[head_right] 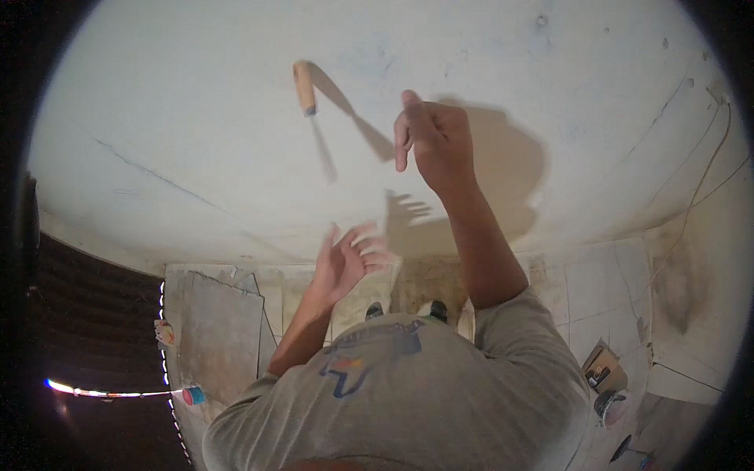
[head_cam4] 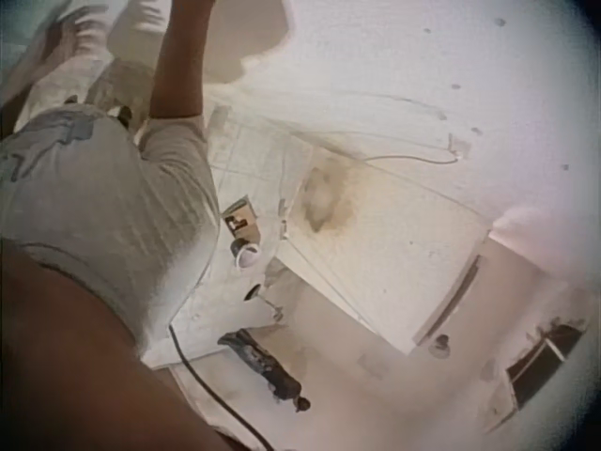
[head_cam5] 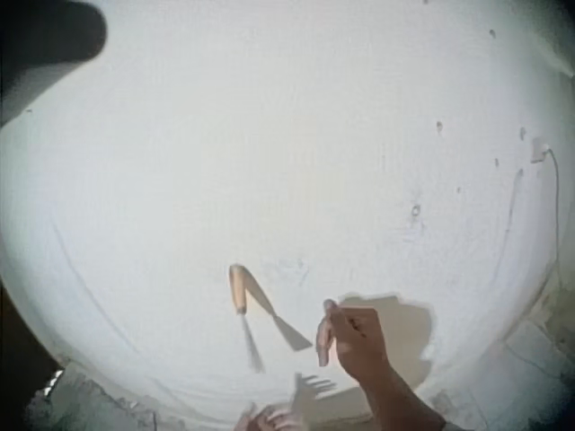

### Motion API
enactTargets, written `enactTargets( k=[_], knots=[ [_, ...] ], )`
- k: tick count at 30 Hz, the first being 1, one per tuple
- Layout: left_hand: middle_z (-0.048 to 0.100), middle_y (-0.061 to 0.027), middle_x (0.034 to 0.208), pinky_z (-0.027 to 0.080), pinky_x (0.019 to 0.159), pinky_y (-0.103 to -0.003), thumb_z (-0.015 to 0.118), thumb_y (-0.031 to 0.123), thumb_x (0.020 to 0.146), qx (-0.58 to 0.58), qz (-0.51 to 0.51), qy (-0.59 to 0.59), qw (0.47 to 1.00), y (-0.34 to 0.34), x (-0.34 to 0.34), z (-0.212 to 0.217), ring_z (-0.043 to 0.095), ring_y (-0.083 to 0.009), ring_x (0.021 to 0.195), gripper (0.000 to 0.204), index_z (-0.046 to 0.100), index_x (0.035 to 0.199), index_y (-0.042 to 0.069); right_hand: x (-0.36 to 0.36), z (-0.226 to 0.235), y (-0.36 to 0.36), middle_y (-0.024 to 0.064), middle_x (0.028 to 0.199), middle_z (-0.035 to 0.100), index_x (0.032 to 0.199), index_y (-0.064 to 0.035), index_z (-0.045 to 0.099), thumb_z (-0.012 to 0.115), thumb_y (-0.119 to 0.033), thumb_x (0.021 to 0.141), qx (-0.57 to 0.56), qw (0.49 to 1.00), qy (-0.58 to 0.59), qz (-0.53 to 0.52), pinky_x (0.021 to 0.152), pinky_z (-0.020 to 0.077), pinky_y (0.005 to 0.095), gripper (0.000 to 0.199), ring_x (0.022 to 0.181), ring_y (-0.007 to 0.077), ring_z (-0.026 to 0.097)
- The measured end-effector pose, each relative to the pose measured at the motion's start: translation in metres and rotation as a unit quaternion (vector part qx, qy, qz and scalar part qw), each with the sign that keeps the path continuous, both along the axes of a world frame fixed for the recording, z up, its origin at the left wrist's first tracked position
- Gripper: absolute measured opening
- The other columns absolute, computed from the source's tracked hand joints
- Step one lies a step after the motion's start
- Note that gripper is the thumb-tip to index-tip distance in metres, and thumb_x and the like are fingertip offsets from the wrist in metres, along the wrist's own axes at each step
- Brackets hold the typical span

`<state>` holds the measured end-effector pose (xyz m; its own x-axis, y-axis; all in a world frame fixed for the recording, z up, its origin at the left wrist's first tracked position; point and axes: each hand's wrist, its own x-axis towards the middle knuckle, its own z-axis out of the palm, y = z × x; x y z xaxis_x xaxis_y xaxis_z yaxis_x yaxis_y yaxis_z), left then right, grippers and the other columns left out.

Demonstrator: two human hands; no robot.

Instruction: The person scrapes a cracked wall with a metal putty knife or scraper to prepare it for repair.

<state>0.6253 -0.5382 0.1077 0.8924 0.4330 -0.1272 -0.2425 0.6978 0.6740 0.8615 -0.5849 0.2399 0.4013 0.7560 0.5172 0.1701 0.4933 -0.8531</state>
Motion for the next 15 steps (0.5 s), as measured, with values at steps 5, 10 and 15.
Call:
enactTargets(
  k=[5, 10, 15],
  knots=[
    [0.048, -0.0239, 0.123, 0.044, 0.096, -0.054, 0.046, 0.073, 0.081, -0.320, 0.229, -0.124, 0.911, 0.079, 0.062, 0.025, 0.051, -0.0386, 0.115, 0.096, 0.021, 0.144, 0.004, -0.056, -0.102, 0.027, 0.0050, 0.087, 0.060, 0.094, -0.0033, 0.058, 0.047, -0.033, 0.097, -0.135, 0.985, 0.101, -0.040, 0.069, 0.0426, 0.0256, 0.032, 0.078, 0.0123, 0.056],
    [0.051, -0.0190, 0.120, 0.047, 0.086, -0.049, 0.043, 0.076, 0.080, -0.184, -0.032, -0.306, 0.934, 0.095, -0.012, -0.030, 0.056, -0.0335, 0.099, 0.091, 0.039, 0.138, 0.007, -0.133, -0.193, 0.006, 0.0107, 0.108, 0.056, 0.125, -0.0051, 0.041, 0.053, -0.037, 0.095, -0.336, 0.908, 0.231, 0.100, 0.070, 0.0469, 0.0311, 0.046, 0.088, 0.0177, 0.059],
    [0.058, -0.0209, 0.113, 0.045, 0.085, -0.043, 0.035, 0.068, 0.088, -0.267, 0.050, -0.060, 0.961, 0.048, -0.070, -0.101, 0.059, -0.0320, 0.092, 0.079, 0.045, 0.135, 0.006, -0.147, -0.225, -0.010, 0.0118, 0.116, 0.053, 0.130, -0.0053, 0.035, 0.060, -0.032, 0.090, -0.462, 0.857, 0.127, 0.189, 0.076, 0.0495, 0.0347, 0.054, 0.093, 0.0208, 0.059]
  ],
)
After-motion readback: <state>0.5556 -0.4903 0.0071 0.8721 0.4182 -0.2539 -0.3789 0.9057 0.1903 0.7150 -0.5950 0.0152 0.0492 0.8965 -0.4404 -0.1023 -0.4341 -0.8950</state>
